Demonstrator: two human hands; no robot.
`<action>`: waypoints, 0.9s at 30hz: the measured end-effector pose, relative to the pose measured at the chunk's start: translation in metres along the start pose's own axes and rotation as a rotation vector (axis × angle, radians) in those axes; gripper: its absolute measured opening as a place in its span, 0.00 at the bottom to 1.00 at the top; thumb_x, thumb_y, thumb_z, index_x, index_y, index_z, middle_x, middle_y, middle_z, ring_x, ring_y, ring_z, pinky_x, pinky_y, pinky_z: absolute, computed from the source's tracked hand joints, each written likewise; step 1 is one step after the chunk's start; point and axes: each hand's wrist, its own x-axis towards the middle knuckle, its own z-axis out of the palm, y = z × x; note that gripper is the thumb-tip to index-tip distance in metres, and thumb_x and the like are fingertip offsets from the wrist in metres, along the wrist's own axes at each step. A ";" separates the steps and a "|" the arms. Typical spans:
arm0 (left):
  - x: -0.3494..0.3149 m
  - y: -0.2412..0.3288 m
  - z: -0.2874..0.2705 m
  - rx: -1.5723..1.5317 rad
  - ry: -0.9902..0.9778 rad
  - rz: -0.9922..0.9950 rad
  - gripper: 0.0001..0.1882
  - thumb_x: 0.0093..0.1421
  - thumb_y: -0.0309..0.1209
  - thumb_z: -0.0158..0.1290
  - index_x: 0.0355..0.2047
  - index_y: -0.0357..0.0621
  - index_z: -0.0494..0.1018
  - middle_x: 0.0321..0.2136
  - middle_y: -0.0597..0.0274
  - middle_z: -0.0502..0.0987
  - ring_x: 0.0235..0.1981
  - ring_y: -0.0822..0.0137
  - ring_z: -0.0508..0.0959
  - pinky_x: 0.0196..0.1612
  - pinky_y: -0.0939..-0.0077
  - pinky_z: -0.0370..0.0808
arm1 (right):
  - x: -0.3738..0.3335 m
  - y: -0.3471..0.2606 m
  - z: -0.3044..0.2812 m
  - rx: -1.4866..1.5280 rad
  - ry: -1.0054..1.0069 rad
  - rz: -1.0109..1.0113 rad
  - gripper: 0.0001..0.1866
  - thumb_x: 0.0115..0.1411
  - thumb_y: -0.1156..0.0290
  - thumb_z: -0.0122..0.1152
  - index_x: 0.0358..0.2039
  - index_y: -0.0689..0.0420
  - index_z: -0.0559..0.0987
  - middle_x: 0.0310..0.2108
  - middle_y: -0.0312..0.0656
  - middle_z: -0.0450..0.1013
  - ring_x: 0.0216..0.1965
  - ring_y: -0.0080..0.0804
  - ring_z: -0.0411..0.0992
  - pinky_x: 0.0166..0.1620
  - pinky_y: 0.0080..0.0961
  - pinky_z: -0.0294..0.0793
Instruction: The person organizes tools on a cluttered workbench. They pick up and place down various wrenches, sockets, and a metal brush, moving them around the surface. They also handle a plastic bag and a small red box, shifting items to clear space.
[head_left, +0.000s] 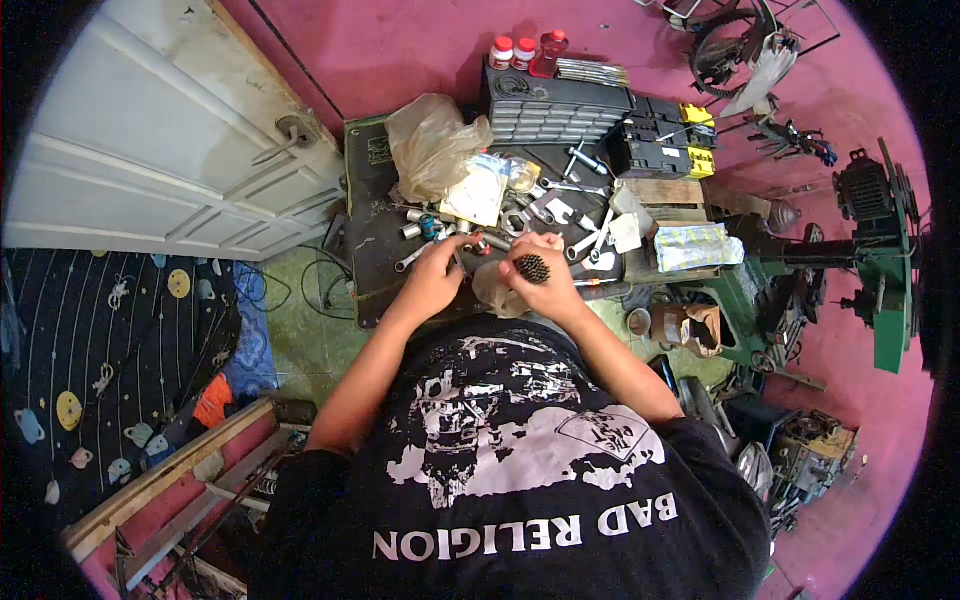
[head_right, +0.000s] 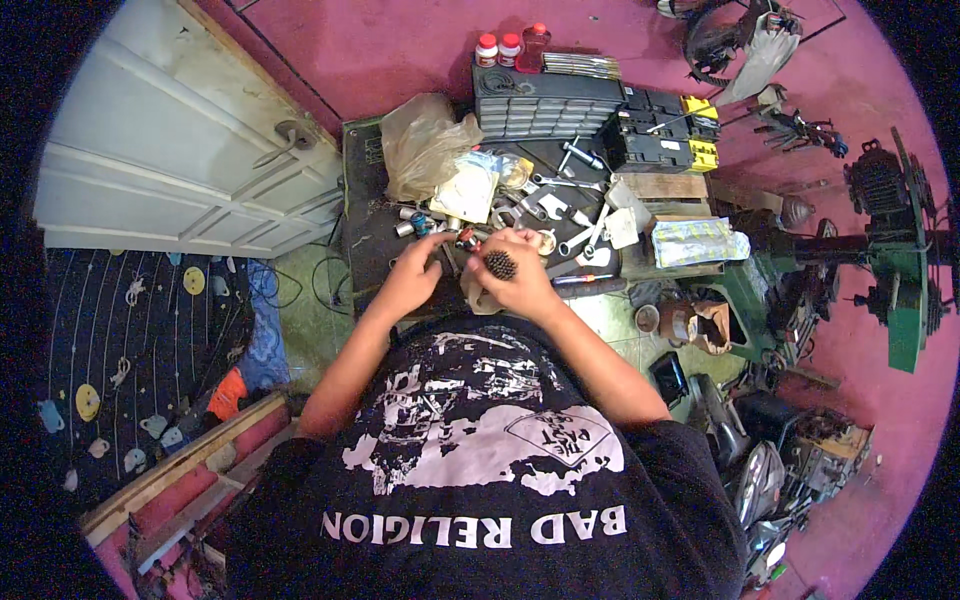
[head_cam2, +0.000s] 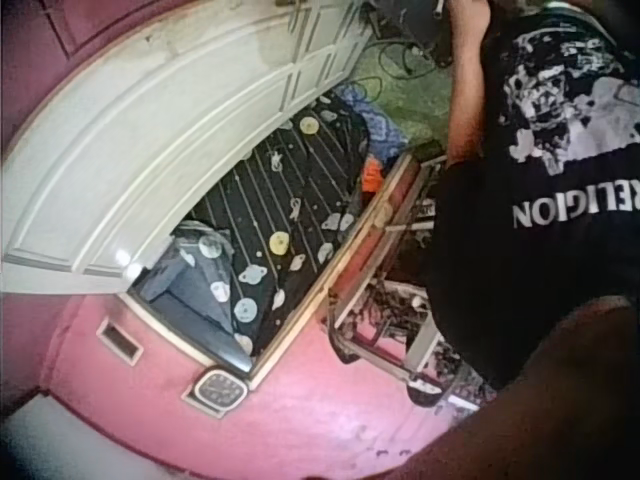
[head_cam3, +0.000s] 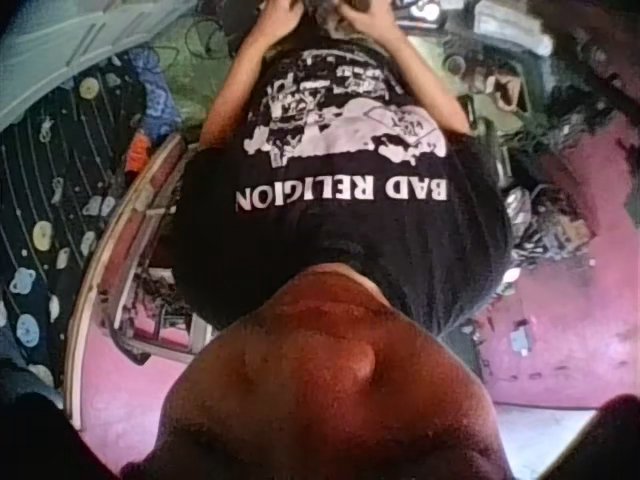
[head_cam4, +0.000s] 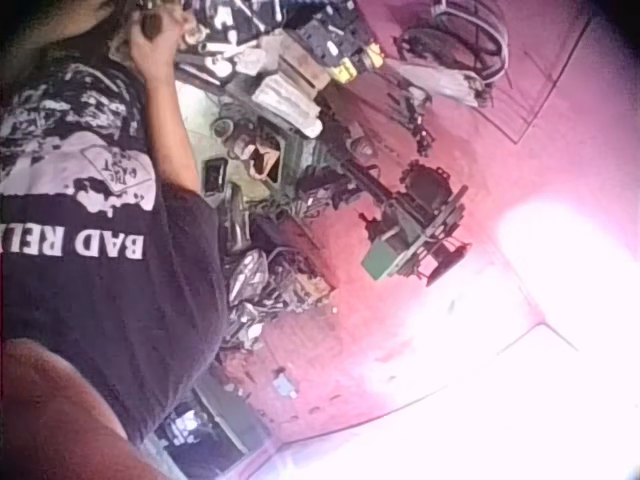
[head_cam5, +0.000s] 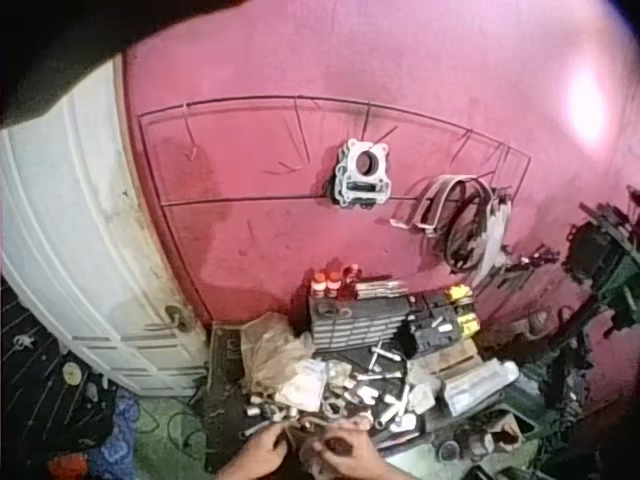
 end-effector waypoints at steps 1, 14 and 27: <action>0.005 0.001 -0.001 -0.082 -0.004 -0.013 0.26 0.57 0.16 0.48 0.58 0.41 0.71 0.52 0.50 0.77 0.54 0.51 0.76 0.60 0.62 0.70 | -0.005 0.004 0.003 0.136 -0.012 0.079 0.07 0.55 0.72 0.70 0.28 0.57 0.78 0.31 0.37 0.75 0.40 0.33 0.72 0.51 0.31 0.62; 0.038 0.070 0.022 -0.635 -0.296 0.090 0.21 0.73 0.36 0.43 0.60 0.36 0.69 0.56 0.56 0.75 0.60 0.64 0.71 0.64 0.68 0.64 | -0.013 0.010 0.004 0.081 -0.012 0.072 0.19 0.50 0.63 0.72 0.41 0.56 0.81 0.40 0.46 0.73 0.47 0.43 0.67 0.54 0.39 0.57; 0.031 0.103 0.012 -0.639 -0.406 0.075 0.26 0.69 0.40 0.49 0.63 0.40 0.67 0.60 0.55 0.70 0.62 0.62 0.68 0.66 0.67 0.60 | -0.018 0.001 0.007 0.059 -0.040 0.004 0.16 0.45 0.67 0.73 0.37 0.53 0.83 0.38 0.41 0.76 0.45 0.41 0.69 0.54 0.39 0.55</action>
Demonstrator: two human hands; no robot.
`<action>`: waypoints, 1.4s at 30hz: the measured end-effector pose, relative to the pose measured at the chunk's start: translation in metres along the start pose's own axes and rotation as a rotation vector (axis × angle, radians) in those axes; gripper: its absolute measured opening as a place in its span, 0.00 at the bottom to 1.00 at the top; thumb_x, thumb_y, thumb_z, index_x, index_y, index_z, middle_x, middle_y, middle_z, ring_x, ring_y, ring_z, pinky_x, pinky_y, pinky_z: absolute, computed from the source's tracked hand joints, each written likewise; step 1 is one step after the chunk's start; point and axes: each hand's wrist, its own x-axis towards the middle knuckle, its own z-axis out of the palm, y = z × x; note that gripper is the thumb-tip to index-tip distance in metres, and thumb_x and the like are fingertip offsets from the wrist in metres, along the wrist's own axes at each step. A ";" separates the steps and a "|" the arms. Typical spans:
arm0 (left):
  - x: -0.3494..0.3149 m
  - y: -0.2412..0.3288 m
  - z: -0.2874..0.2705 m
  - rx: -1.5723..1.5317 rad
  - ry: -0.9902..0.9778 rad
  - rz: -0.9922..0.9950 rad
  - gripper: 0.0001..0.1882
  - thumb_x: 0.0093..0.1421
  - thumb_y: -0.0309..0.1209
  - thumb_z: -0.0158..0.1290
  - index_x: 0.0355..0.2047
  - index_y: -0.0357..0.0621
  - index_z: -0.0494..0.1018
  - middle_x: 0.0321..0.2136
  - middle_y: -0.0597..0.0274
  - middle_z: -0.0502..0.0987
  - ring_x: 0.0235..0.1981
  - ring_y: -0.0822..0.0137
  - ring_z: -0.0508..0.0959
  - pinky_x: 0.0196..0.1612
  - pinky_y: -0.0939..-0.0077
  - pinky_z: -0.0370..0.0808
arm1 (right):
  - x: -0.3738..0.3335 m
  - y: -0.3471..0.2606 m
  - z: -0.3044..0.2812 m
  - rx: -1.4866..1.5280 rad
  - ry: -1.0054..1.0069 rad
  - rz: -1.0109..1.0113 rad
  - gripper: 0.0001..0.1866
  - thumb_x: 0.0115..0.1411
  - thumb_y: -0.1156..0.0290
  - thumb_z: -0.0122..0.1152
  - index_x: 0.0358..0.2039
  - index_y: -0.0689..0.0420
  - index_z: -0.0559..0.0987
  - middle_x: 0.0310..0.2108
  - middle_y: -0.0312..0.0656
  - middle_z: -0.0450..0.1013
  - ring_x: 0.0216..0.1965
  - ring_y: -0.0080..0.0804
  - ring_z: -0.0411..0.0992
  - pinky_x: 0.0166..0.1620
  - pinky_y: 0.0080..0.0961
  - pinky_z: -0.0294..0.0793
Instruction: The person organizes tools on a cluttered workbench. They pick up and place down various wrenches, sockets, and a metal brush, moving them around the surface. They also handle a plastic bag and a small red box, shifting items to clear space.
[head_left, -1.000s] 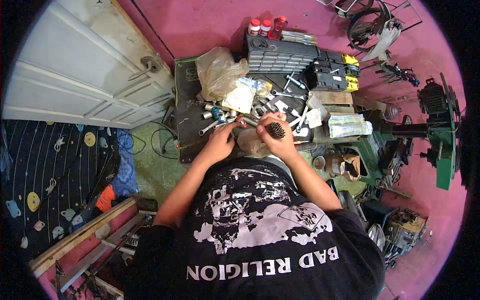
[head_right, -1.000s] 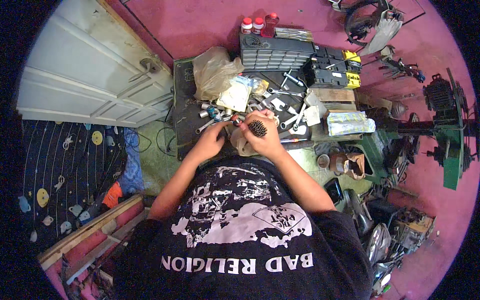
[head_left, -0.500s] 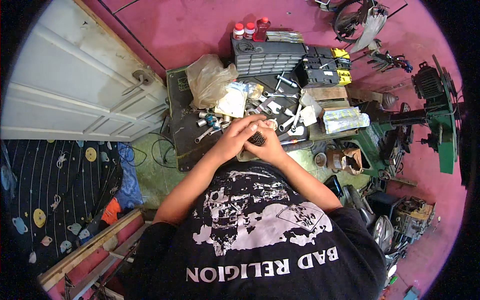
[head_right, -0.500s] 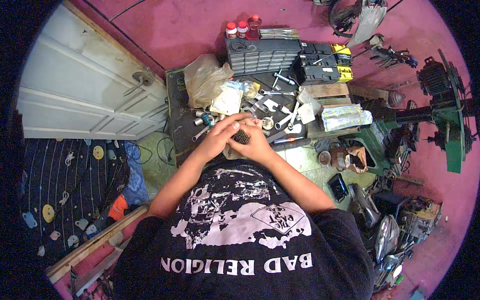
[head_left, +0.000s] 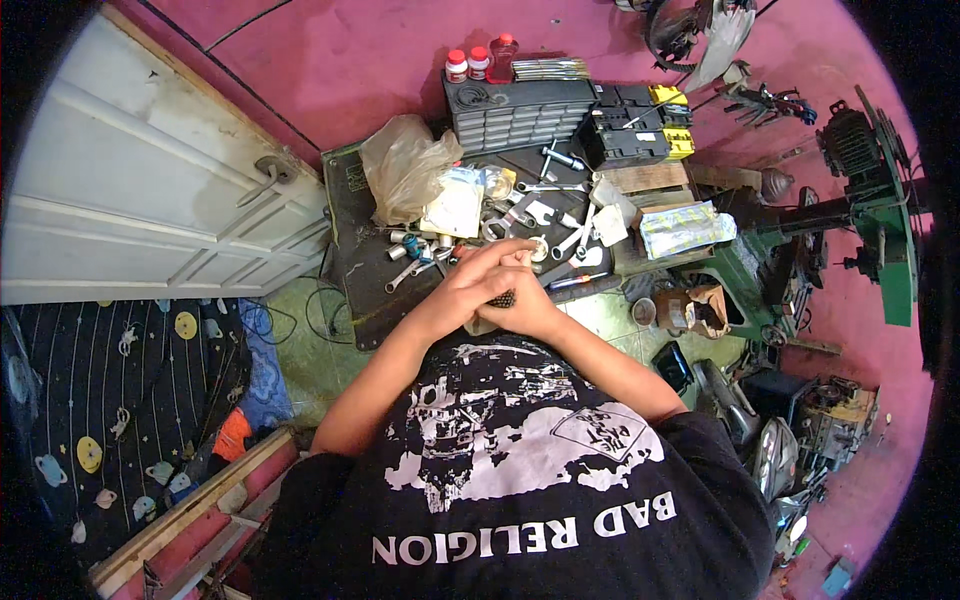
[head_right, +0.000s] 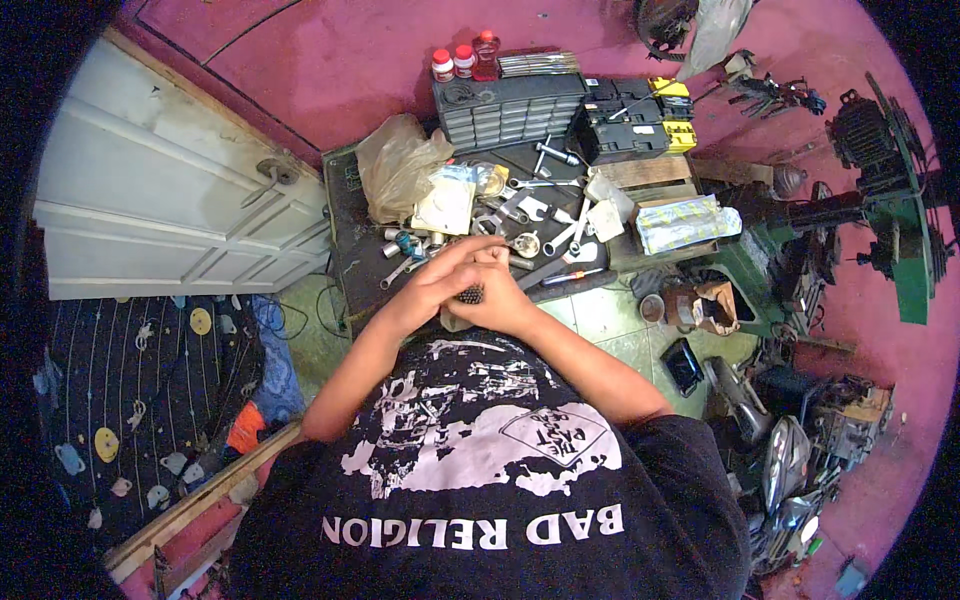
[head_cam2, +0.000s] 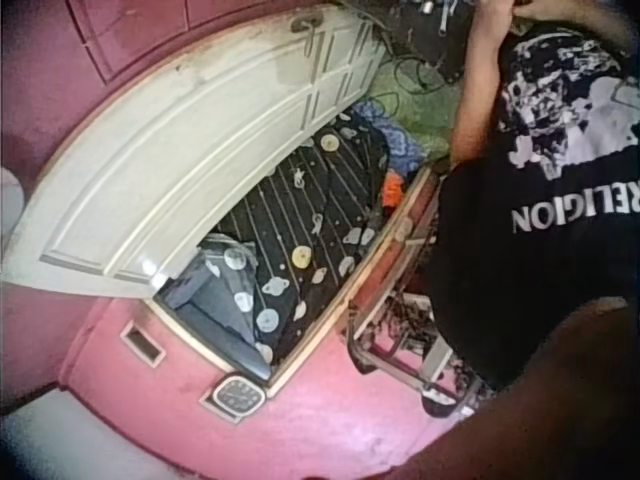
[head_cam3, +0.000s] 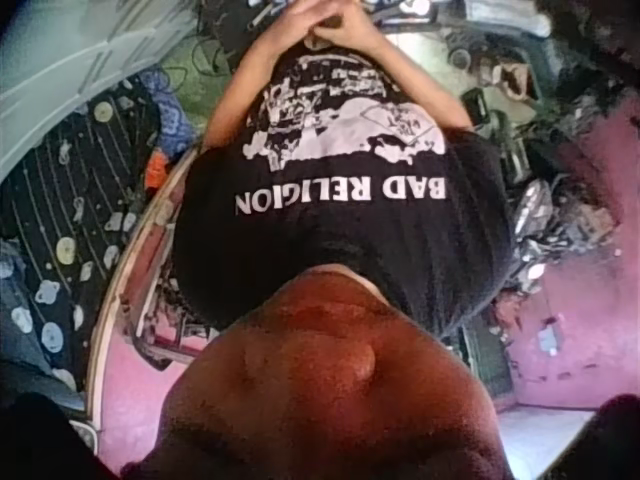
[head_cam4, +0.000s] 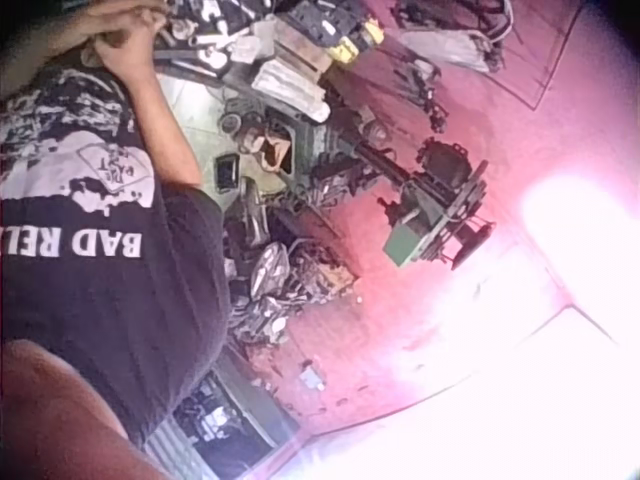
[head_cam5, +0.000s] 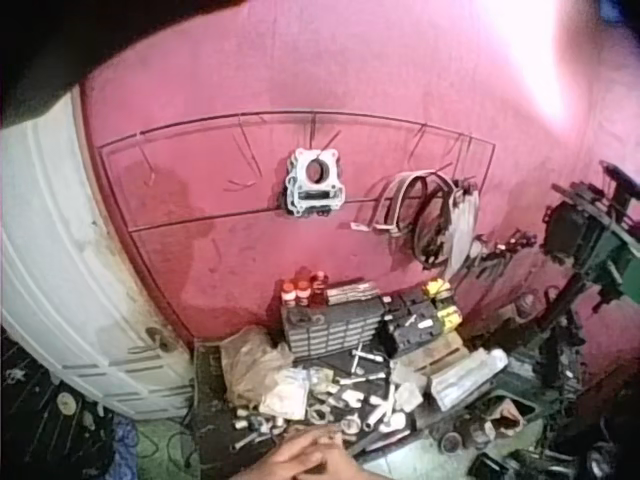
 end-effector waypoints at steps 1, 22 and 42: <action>-0.001 0.005 0.001 -0.068 -0.007 -0.023 0.28 0.68 0.42 0.49 0.64 0.39 0.66 0.61 0.55 0.69 0.63 0.61 0.67 0.67 0.67 0.58 | 0.000 -0.003 -0.001 -0.004 -0.011 0.004 0.16 0.45 0.68 0.73 0.37 0.53 0.83 0.38 0.41 0.76 0.46 0.41 0.69 0.55 0.39 0.55; -0.047 -0.099 -0.045 0.833 -0.051 -0.274 0.52 0.43 0.36 0.69 0.69 0.59 0.57 0.70 0.63 0.58 0.70 0.47 0.56 0.67 0.42 0.57 | 0.002 -0.010 -0.011 0.010 0.106 0.013 0.09 0.55 0.73 0.70 0.26 0.57 0.76 0.30 0.41 0.73 0.38 0.37 0.72 0.49 0.35 0.61; 0.015 -0.246 -0.010 0.700 0.122 0.247 0.30 0.48 0.40 0.65 0.52 0.49 0.74 0.45 0.57 0.79 0.48 0.55 0.78 0.54 0.56 0.69 | -0.010 0.010 -0.052 0.046 -0.038 0.081 0.20 0.48 0.57 0.78 0.37 0.52 0.81 0.41 0.37 0.76 0.51 0.36 0.69 0.58 0.36 0.56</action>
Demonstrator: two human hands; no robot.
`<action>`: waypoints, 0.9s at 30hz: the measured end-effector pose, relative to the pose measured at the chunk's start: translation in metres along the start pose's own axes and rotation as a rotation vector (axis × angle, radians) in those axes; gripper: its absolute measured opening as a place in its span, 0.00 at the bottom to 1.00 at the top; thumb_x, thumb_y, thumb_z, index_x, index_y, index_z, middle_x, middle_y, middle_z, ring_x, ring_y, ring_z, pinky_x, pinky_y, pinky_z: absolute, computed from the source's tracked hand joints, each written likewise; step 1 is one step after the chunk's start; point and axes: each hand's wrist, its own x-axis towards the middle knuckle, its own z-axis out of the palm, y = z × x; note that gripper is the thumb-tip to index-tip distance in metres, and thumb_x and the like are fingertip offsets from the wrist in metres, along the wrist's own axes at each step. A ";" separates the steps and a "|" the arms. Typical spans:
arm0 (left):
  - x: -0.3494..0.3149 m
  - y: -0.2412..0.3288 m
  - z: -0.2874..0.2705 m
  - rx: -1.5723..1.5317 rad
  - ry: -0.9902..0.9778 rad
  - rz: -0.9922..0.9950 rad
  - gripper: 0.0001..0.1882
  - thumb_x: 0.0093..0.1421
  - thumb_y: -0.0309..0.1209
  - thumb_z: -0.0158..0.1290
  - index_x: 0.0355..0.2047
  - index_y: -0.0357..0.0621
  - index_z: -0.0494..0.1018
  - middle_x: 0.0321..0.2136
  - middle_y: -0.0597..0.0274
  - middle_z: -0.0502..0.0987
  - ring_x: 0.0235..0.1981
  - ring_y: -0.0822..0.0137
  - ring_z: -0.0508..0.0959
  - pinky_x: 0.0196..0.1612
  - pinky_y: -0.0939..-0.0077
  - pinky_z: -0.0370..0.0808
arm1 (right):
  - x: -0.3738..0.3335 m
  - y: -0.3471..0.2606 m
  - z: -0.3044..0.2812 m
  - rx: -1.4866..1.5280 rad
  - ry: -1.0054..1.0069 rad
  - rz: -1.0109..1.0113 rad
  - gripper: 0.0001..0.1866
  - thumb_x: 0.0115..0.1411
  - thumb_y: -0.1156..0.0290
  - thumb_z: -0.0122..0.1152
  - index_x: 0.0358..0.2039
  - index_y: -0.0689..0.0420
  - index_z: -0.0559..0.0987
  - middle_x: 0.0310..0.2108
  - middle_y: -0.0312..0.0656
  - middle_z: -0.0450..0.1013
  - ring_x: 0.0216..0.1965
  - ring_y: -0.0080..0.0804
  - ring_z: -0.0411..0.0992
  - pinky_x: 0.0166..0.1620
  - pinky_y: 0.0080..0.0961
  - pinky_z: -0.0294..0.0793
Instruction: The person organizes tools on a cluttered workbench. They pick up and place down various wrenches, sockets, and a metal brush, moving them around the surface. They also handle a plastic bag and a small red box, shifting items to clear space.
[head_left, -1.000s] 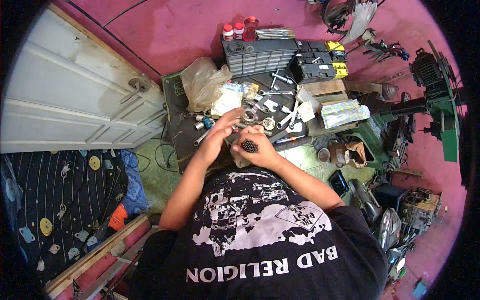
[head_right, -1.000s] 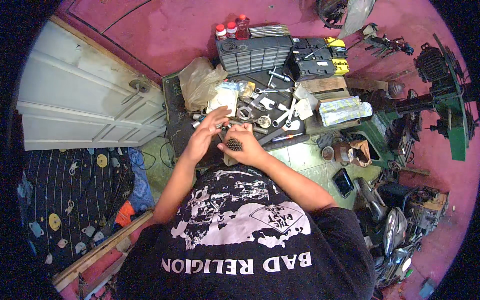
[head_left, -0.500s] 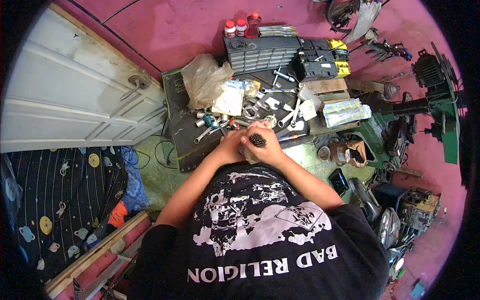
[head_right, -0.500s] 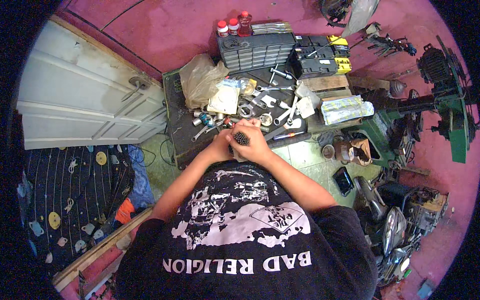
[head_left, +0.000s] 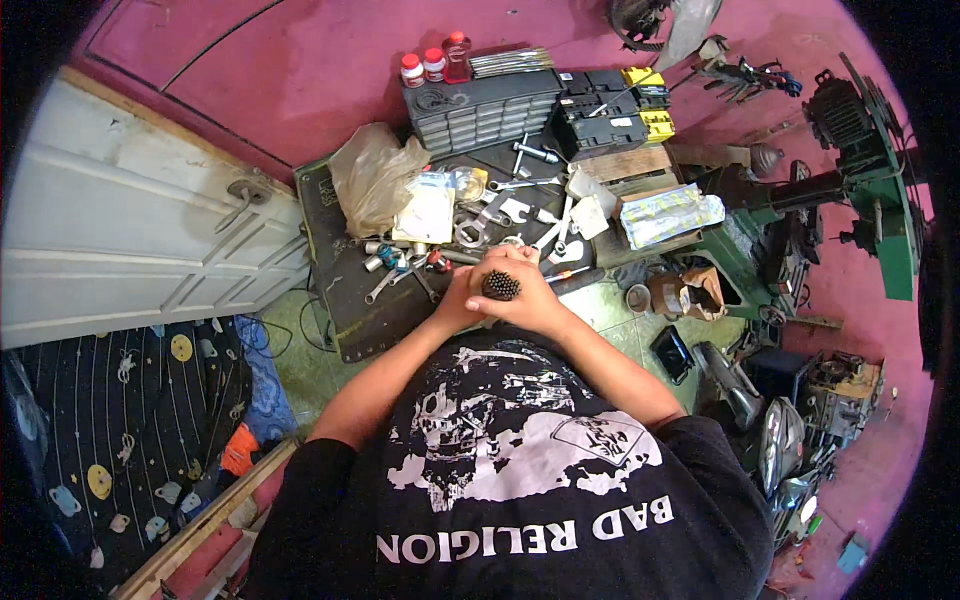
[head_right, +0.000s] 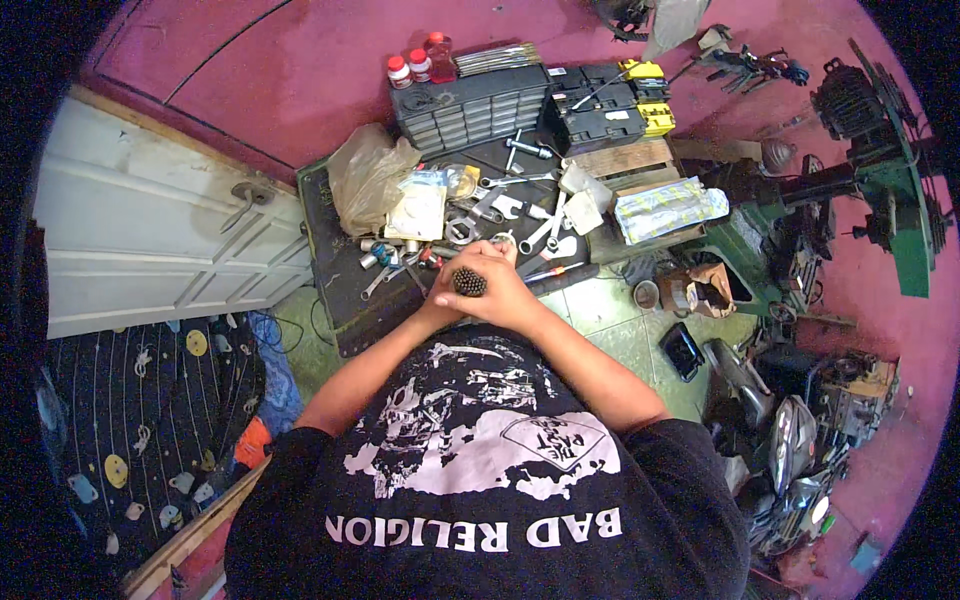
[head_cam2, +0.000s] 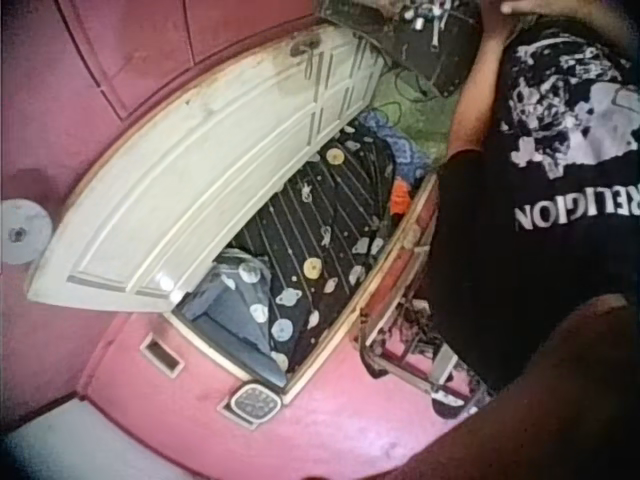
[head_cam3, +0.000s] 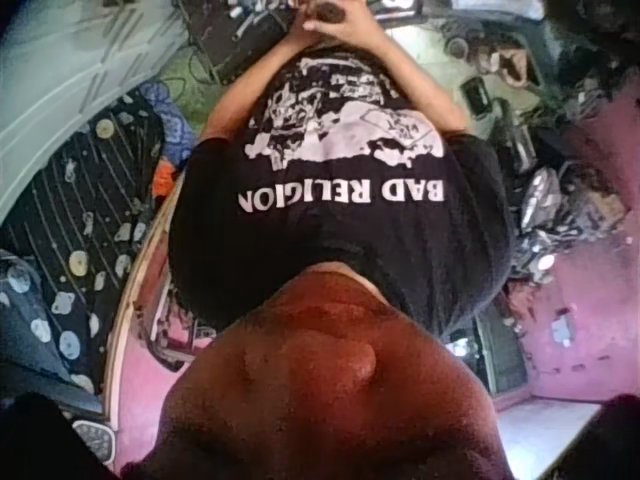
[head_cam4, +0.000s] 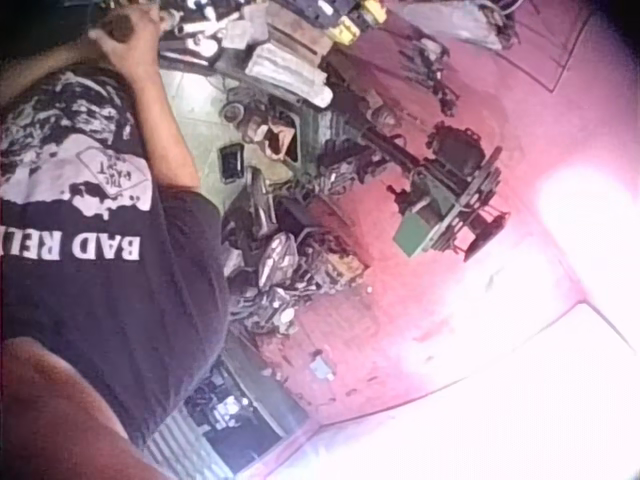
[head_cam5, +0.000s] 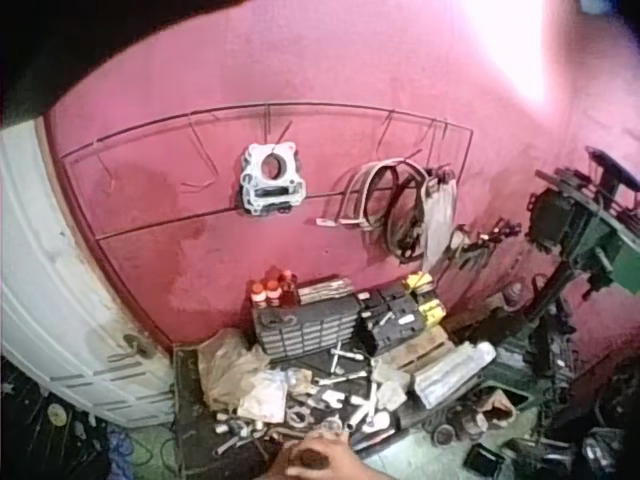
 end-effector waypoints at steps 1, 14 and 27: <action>0.001 -0.001 0.003 -0.050 -0.001 -0.060 0.30 0.47 0.39 0.66 0.52 0.48 0.75 0.44 0.57 0.79 0.47 0.55 0.78 0.55 0.56 0.68 | -0.004 0.003 -0.007 -0.047 0.031 0.014 0.26 0.46 0.55 0.79 0.42 0.52 0.80 0.44 0.38 0.76 0.52 0.37 0.69 0.59 0.36 0.56; 0.065 0.091 0.001 0.412 0.008 -0.332 0.10 0.48 0.38 0.65 0.31 0.52 0.82 0.26 0.62 0.80 0.37 0.60 0.79 0.57 0.52 0.60 | -0.039 -0.040 -0.113 -0.991 0.111 -0.104 0.32 0.49 0.57 0.69 0.56 0.43 0.75 0.62 0.27 0.67 0.64 0.37 0.60 0.60 0.50 0.47; 0.099 0.133 0.032 0.871 -0.221 -0.407 0.13 0.42 0.33 0.65 0.30 0.46 0.82 0.23 0.60 0.79 0.40 0.58 0.78 0.62 0.30 0.52 | -0.056 0.115 -0.123 -1.301 -0.379 -0.108 0.10 0.56 0.69 0.55 0.32 0.58 0.82 0.26 0.41 0.78 0.47 0.47 0.72 0.66 0.67 0.48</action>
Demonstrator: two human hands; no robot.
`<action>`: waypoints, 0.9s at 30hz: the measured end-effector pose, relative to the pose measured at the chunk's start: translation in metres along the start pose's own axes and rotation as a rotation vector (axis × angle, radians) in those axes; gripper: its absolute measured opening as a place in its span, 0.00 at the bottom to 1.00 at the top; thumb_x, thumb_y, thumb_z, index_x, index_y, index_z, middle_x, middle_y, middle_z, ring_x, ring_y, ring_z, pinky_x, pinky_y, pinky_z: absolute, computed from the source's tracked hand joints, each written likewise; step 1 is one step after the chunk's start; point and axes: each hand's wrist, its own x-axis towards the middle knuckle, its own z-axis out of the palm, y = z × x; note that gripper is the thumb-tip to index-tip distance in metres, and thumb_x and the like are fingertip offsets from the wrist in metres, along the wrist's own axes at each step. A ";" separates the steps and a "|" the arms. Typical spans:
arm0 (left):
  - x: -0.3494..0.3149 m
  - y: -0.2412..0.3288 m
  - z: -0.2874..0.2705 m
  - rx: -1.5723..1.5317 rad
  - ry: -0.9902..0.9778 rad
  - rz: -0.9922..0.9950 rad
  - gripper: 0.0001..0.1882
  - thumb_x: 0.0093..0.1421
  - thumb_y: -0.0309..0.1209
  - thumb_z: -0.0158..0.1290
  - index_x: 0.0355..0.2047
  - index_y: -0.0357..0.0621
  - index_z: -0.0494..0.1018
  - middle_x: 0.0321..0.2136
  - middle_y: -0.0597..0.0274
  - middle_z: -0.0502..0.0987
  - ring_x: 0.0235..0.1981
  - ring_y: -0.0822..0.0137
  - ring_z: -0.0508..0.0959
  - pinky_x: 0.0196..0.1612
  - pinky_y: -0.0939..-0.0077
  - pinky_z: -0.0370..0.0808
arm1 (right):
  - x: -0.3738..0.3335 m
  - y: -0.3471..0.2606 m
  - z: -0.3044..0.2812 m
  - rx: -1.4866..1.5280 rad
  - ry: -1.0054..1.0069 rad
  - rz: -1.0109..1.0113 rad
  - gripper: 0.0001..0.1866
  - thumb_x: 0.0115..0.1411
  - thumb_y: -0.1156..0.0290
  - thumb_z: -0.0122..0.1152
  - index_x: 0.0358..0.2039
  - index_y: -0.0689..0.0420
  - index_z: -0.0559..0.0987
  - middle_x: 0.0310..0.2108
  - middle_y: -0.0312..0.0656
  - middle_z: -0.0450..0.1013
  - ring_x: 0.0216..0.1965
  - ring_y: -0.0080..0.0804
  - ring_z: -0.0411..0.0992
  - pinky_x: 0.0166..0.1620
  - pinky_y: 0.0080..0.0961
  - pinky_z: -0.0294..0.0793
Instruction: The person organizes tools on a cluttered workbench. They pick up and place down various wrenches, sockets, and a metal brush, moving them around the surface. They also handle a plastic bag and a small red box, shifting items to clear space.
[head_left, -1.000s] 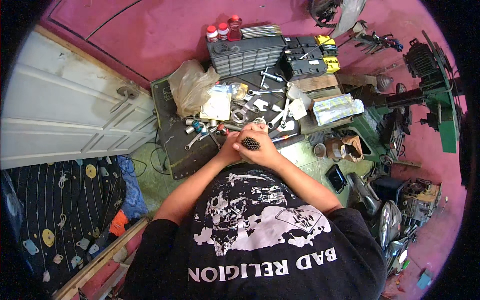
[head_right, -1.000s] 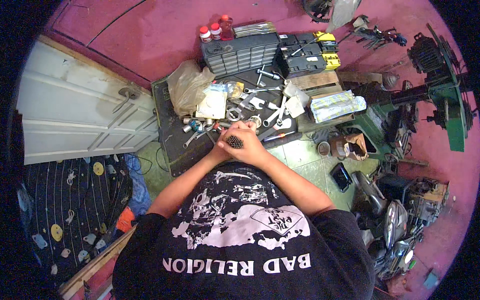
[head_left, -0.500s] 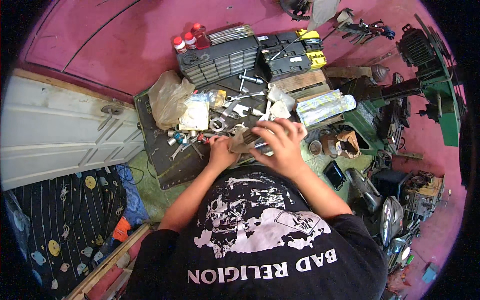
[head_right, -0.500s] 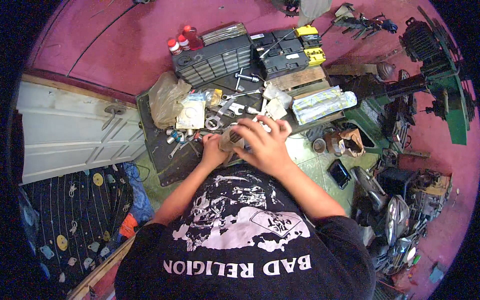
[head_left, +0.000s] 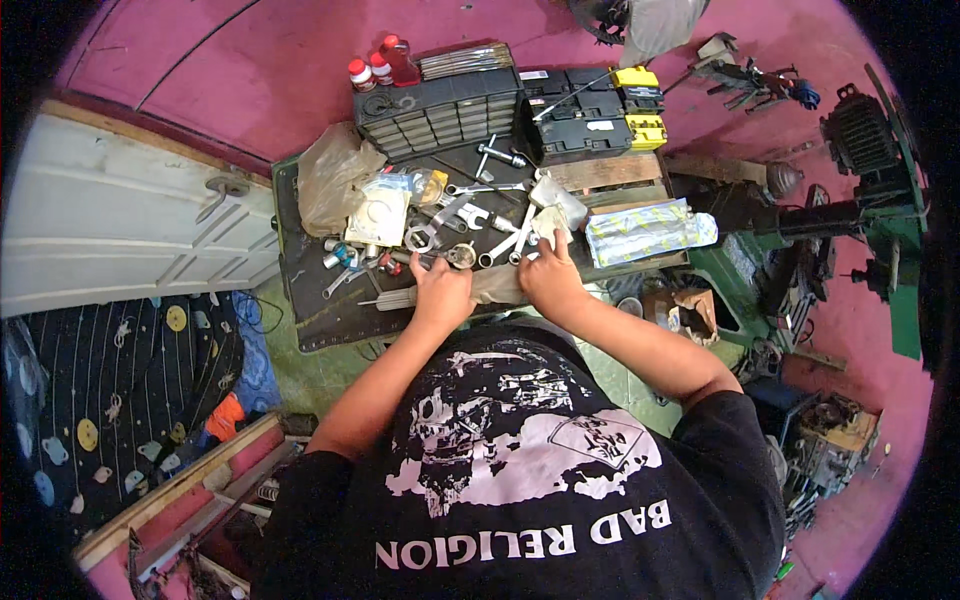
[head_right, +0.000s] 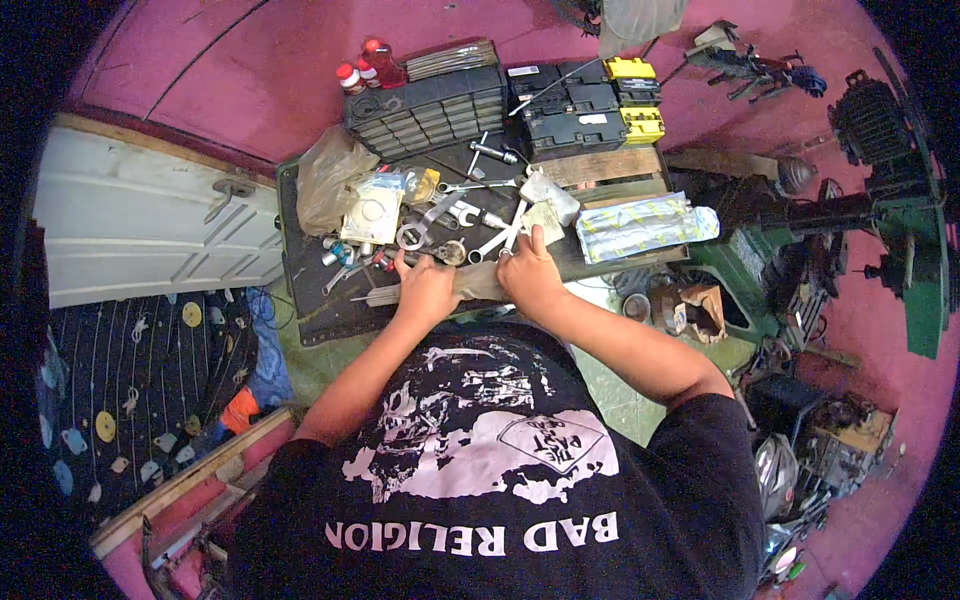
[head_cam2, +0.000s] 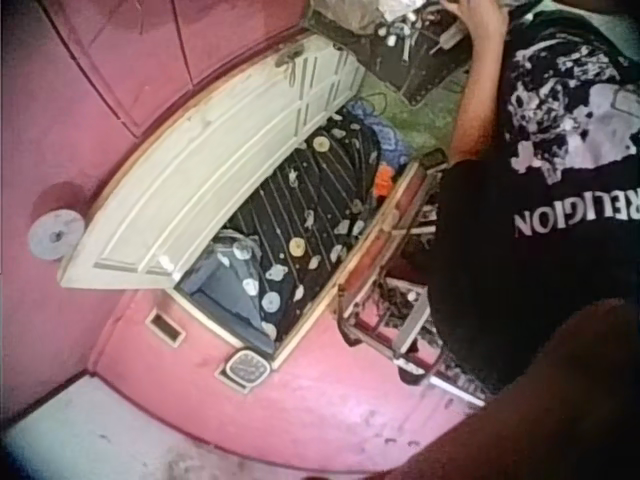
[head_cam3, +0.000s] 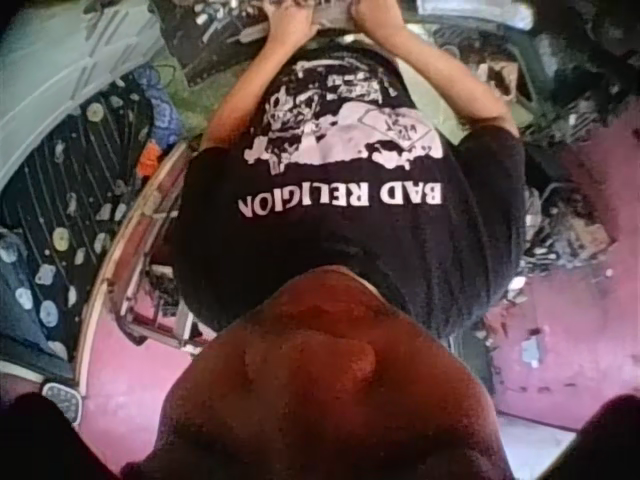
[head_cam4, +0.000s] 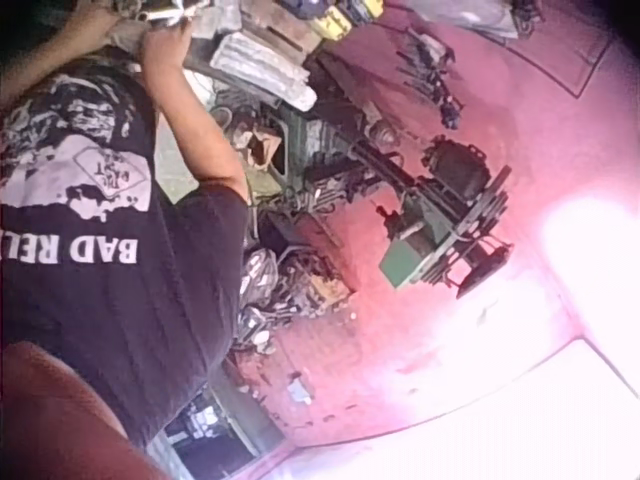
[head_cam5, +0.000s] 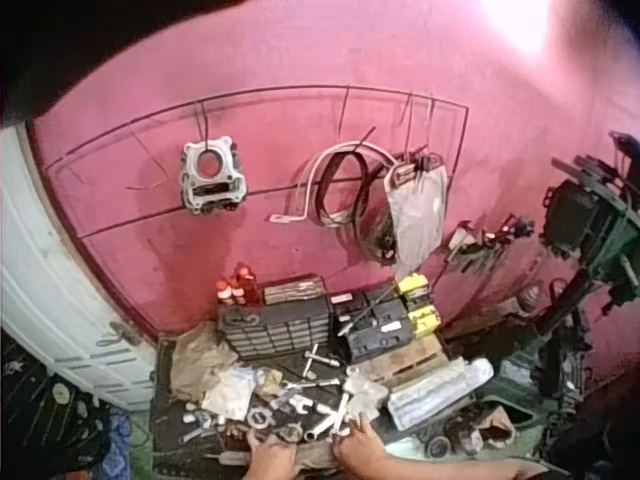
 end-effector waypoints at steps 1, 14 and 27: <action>-0.002 0.001 0.001 0.014 0.000 0.005 0.13 0.43 0.34 0.65 0.30 0.46 0.82 0.23 0.59 0.79 0.41 0.57 0.78 0.62 0.28 0.52 | -0.002 0.001 0.009 0.025 -0.012 -0.016 0.09 0.57 0.68 0.56 0.32 0.57 0.82 0.25 0.42 0.78 0.47 0.46 0.73 0.63 0.65 0.52; -0.015 0.001 0.014 0.085 -0.024 0.118 0.06 0.48 0.32 0.60 0.28 0.48 0.83 0.23 0.58 0.81 0.45 0.54 0.76 0.61 0.18 0.47 | -0.042 -0.011 0.003 0.217 -0.132 0.121 0.19 0.60 0.61 0.59 0.52 0.48 0.80 0.31 0.40 0.80 0.48 0.42 0.74 0.63 0.63 0.52; -0.028 -0.040 -0.004 -0.968 0.453 0.052 0.20 0.48 0.32 0.66 0.44 0.48 0.79 0.41 0.60 0.79 0.47 0.57 0.78 0.56 0.58 0.67 | 0.019 -0.022 -0.156 1.079 0.398 -0.098 0.41 0.40 0.46 0.81 0.53 0.53 0.80 0.37 0.36 0.78 0.43 0.32 0.72 0.57 0.35 0.58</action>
